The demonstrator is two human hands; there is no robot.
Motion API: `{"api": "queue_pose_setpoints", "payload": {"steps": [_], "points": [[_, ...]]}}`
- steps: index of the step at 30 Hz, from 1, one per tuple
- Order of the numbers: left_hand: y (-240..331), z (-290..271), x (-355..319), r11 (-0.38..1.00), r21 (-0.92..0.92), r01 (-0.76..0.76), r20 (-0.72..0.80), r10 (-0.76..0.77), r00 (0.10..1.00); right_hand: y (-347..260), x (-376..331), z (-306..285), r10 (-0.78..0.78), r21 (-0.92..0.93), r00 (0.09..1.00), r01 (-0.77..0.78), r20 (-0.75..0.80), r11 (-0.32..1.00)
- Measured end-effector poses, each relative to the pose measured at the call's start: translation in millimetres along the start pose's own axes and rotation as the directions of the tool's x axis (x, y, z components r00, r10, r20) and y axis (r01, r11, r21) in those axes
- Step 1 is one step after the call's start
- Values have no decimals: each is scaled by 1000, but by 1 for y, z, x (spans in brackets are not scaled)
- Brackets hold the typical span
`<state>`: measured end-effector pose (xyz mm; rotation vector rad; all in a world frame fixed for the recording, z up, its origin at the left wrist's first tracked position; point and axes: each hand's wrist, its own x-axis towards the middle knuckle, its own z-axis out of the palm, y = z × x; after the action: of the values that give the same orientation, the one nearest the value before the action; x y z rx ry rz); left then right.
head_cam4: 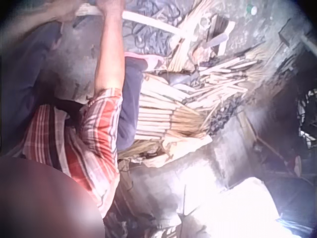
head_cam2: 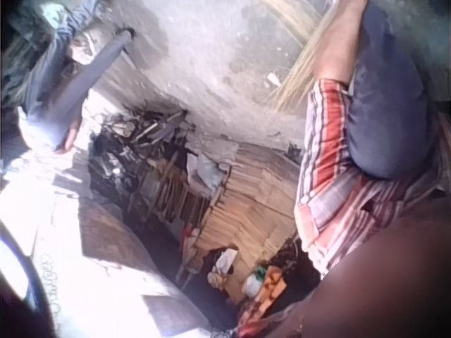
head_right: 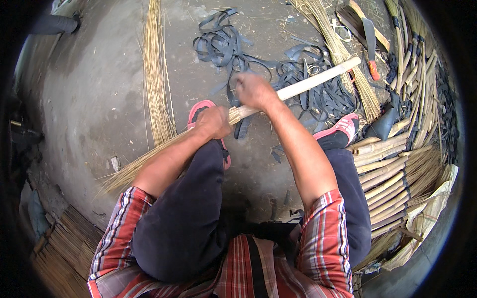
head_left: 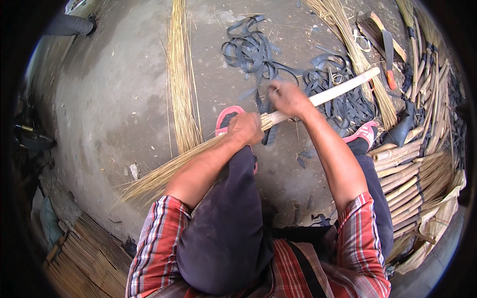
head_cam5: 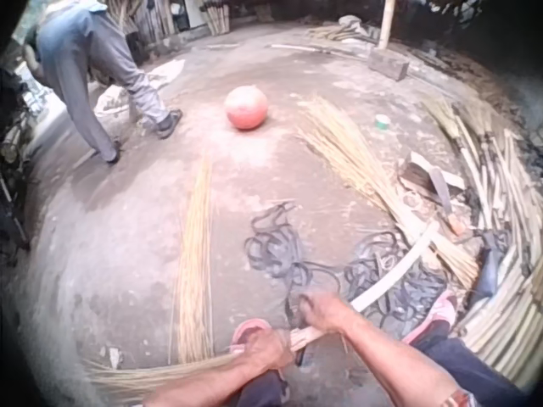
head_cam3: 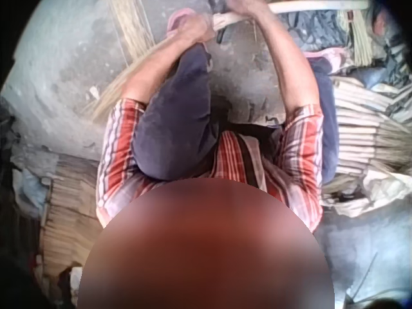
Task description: The person assembles a broom by gathering thin sticks, aligning them, and securing them to a wooden handle using black straps. The person repeatedly wraps and ties the straps around the base of the sticks to form a finished broom.
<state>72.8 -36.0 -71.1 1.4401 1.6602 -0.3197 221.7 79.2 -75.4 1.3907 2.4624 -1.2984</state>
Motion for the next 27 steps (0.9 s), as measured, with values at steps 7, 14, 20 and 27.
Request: {"api": "queue_pose_setpoints", "payload": {"steps": [7, 14, 20, 27], "points": [[3, 3, -3, 1000, -1, 10, -37, -10, 999, 13, 68, 13, 353, 77, 811, -361, -466, 930], [1, 7, -1, 1000, -17, 5, -26, -6, 1000, 6, 90, 3, 326, 415, 790, -101, -519, 904], [-1, 12, 0, 1000, -17, -9, -56, 8, 998, -23, 3, -82, 297, 711, 787, 238, -541, 662], [-1, 15, 0, 1000, 5, -3, -69, 3, 998, 5, -155, -70, 547, 781, 664, 90, -510, 618]]}}
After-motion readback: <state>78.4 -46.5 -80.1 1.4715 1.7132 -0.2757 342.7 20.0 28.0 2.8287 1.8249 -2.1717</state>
